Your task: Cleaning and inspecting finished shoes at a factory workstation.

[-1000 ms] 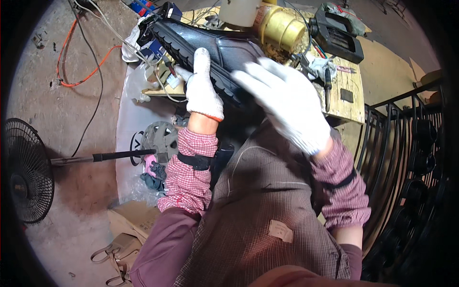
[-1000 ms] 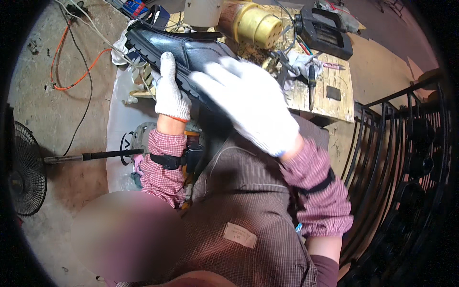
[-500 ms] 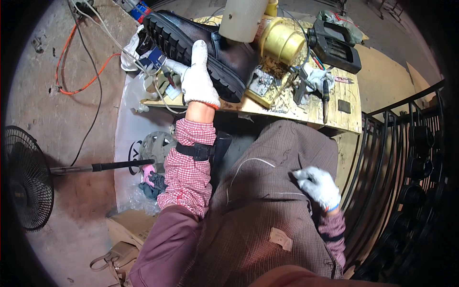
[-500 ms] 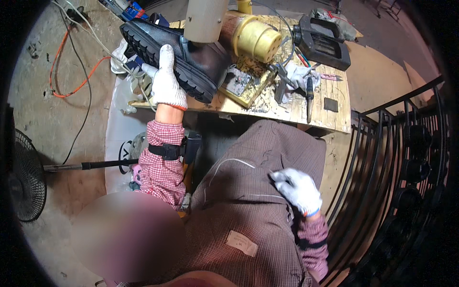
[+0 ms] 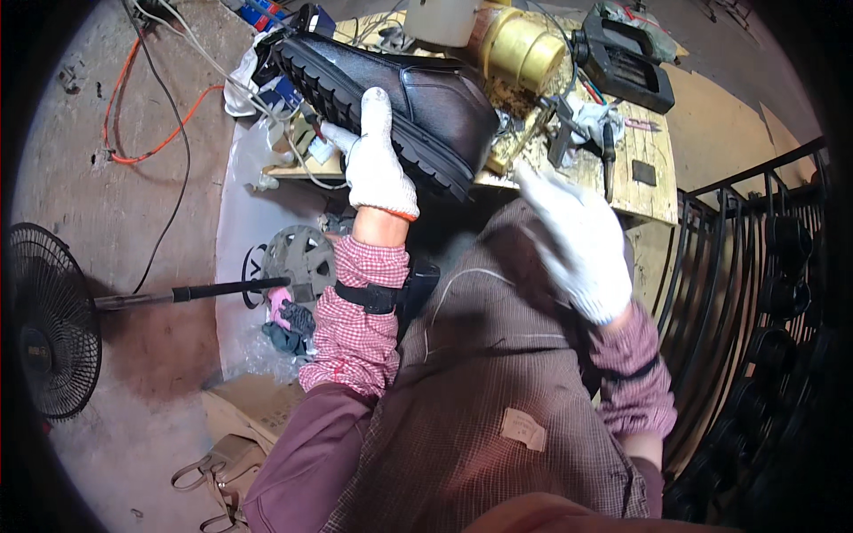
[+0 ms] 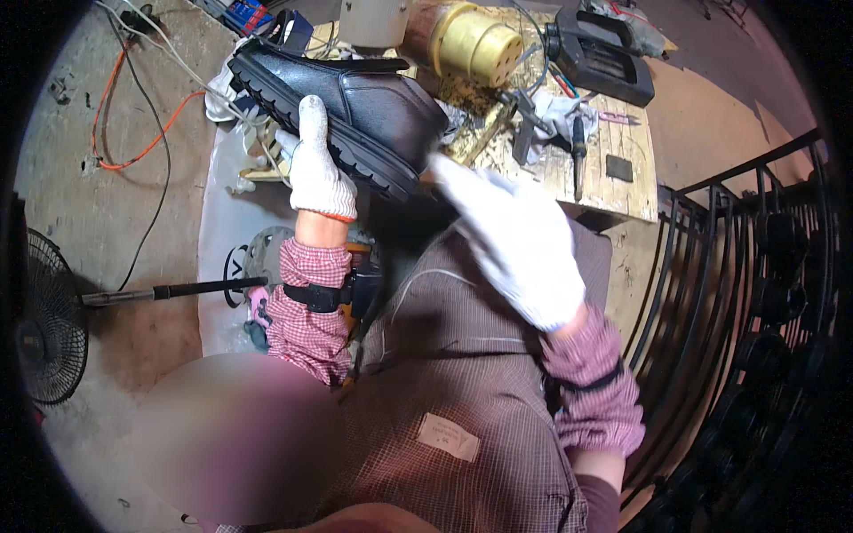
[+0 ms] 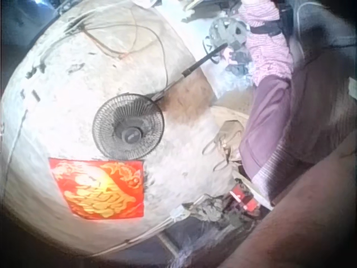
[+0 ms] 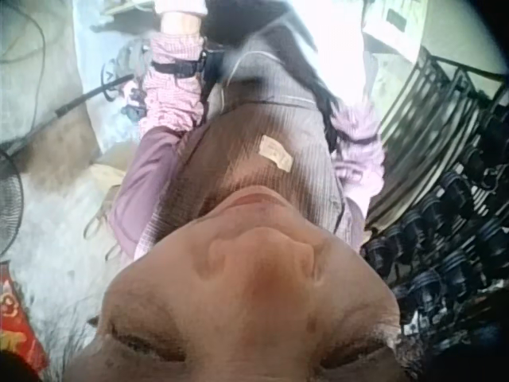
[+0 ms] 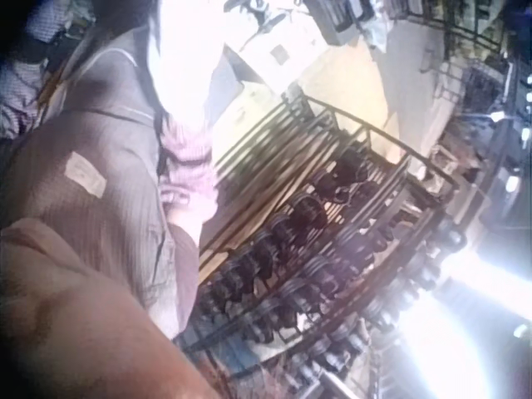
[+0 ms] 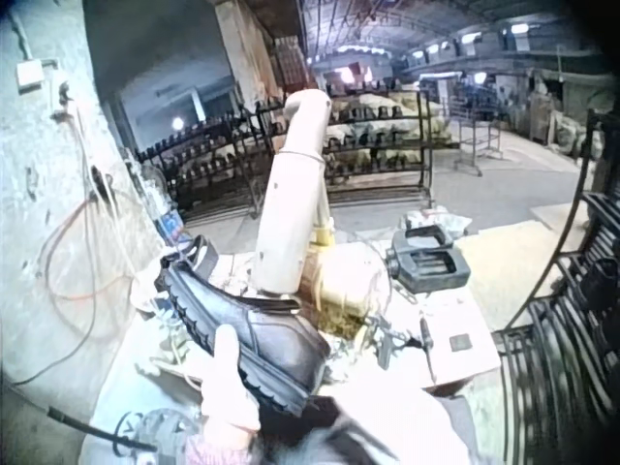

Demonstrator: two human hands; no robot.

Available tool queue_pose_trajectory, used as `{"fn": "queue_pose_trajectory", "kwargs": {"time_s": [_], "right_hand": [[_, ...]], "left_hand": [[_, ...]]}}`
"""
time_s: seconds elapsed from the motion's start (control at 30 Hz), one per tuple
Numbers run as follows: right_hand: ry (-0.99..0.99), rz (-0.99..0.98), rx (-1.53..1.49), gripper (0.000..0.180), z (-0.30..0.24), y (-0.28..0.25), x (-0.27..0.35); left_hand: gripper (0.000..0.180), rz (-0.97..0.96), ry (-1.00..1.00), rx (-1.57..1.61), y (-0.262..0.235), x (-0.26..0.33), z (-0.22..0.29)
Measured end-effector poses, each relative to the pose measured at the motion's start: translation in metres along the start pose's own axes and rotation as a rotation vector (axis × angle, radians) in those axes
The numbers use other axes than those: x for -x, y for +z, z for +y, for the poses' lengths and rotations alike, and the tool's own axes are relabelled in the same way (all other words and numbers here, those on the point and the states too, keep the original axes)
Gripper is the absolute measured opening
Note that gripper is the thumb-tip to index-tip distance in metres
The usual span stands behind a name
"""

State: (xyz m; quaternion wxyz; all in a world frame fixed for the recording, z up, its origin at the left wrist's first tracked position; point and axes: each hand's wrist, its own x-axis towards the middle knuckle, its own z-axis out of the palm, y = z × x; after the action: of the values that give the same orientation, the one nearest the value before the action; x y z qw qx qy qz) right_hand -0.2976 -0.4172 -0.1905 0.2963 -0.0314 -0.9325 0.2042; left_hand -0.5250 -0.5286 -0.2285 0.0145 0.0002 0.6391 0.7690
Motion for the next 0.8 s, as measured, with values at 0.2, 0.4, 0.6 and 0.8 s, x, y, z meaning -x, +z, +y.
{"fn": "queue_pose_trajectory", "kwargs": {"time_s": [0.2,0.4,0.6,0.8], "right_hand": [[-0.357,-0.031,0.186,0.051,-0.025,0.030,-0.067],[-0.086,-0.610,-0.357,0.049,0.006,0.001,0.051],[0.787,-0.384,-0.627,0.054,-0.009,-0.019,0.141],[1.007,-0.110,-0.747,0.052,-0.018,-0.015,0.155]], "left_hand": [[0.112,-0.301,-0.250,0.366,-0.016,0.040,-0.002],[0.108,-0.140,-0.052,0.231,-0.037,0.018,0.018],[0.081,-0.483,-0.358,0.609,-0.063,0.009,-0.021],[0.075,-0.467,-0.393,0.441,-0.082,0.028,-0.098]]}}
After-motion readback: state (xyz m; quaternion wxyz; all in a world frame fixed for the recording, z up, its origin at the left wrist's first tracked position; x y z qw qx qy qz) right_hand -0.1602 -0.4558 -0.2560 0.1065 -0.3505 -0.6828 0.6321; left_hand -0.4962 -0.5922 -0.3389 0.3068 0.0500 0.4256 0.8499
